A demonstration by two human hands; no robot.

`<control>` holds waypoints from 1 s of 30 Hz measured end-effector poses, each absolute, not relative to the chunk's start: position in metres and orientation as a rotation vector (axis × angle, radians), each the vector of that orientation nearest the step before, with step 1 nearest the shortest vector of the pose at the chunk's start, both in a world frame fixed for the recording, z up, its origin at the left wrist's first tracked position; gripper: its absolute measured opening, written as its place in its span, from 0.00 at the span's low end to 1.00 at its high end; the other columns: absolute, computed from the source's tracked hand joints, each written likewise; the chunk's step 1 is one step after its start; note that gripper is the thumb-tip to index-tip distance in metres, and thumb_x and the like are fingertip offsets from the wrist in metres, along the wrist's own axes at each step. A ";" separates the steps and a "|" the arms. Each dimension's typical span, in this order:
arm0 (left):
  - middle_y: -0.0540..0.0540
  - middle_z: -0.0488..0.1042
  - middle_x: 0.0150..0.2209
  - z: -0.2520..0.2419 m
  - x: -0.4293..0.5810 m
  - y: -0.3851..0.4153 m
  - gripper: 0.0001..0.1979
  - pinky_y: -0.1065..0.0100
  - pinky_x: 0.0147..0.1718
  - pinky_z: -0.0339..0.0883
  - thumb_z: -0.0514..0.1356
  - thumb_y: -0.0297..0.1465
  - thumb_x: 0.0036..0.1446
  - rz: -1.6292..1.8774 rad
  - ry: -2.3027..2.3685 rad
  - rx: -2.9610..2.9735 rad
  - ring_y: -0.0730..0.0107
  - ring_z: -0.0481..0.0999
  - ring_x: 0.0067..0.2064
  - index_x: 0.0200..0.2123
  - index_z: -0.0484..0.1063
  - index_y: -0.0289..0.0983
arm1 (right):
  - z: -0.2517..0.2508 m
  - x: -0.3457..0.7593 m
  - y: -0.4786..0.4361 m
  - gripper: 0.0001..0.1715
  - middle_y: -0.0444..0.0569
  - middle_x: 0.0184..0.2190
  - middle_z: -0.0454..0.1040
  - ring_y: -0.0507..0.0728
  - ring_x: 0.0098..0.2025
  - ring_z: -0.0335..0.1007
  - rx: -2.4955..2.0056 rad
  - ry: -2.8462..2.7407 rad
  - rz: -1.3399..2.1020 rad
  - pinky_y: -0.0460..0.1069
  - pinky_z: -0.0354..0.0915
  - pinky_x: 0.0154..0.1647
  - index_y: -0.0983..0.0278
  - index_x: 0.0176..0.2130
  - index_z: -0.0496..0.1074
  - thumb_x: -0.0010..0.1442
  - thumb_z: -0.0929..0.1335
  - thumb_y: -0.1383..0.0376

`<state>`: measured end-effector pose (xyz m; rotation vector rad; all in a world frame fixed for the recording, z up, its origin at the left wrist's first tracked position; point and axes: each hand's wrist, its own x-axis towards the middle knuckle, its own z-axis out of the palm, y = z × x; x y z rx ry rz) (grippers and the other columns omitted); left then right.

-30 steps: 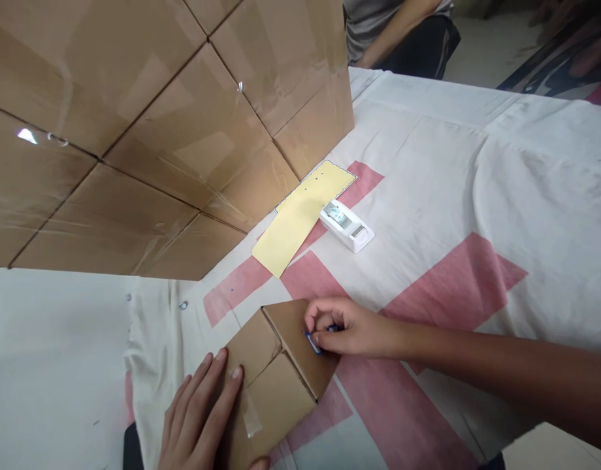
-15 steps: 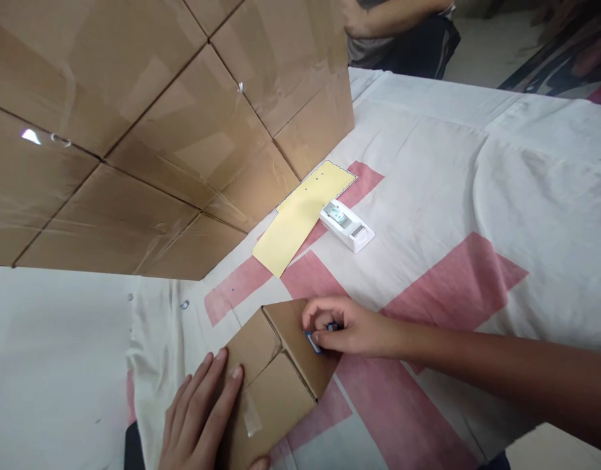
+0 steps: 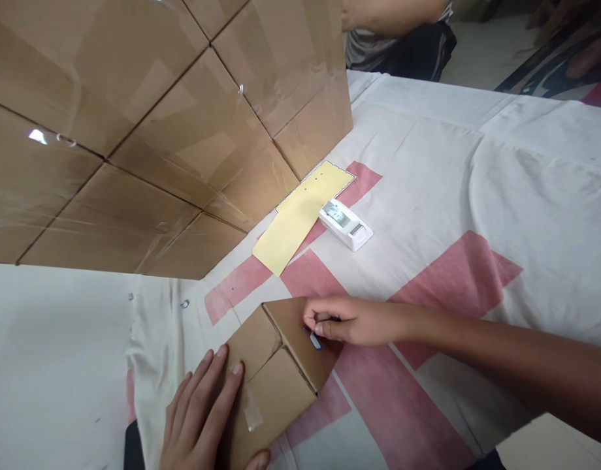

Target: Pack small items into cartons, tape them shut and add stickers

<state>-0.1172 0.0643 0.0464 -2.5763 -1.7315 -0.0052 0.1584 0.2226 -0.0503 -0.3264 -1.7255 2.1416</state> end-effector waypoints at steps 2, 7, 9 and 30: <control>0.41 0.48 0.73 0.048 -0.115 0.064 0.40 0.48 0.68 0.48 0.57 0.42 0.61 -0.014 -1.743 -2.574 0.47 0.52 0.72 0.73 0.45 0.42 | -0.046 0.162 0.226 0.15 0.42 0.31 0.60 0.50 0.31 0.52 -0.347 -1.794 2.131 0.45 0.52 0.32 0.62 0.38 0.61 0.72 0.61 0.55; 0.40 0.49 0.73 0.048 -0.114 0.064 0.41 0.47 0.66 0.51 0.58 0.43 0.61 -0.013 -1.738 -2.568 0.45 0.53 0.71 0.73 0.45 0.42 | -0.040 0.169 0.232 0.10 0.41 0.30 0.59 0.50 0.30 0.52 -0.305 -1.914 2.102 0.45 0.52 0.32 0.61 0.37 0.60 0.72 0.60 0.62; 0.40 0.50 0.73 0.047 -0.114 0.065 0.41 0.47 0.66 0.52 0.58 0.44 0.60 -0.010 -1.744 -2.562 0.45 0.53 0.71 0.73 0.45 0.43 | -0.038 0.172 0.235 0.08 0.41 0.30 0.59 0.50 0.30 0.52 -0.309 -1.940 2.124 0.45 0.53 0.31 0.61 0.36 0.60 0.71 0.60 0.65; 0.41 0.60 0.69 0.026 -0.128 0.072 0.44 0.57 0.66 0.45 0.58 0.53 0.57 -0.129 -1.485 -2.475 0.52 0.59 0.68 0.71 0.51 0.41 | -0.004 0.177 0.442 0.18 0.46 0.20 0.64 0.53 0.24 0.60 -1.891 -1.904 1.175 0.50 0.53 0.27 0.62 0.25 0.63 0.59 0.74 0.65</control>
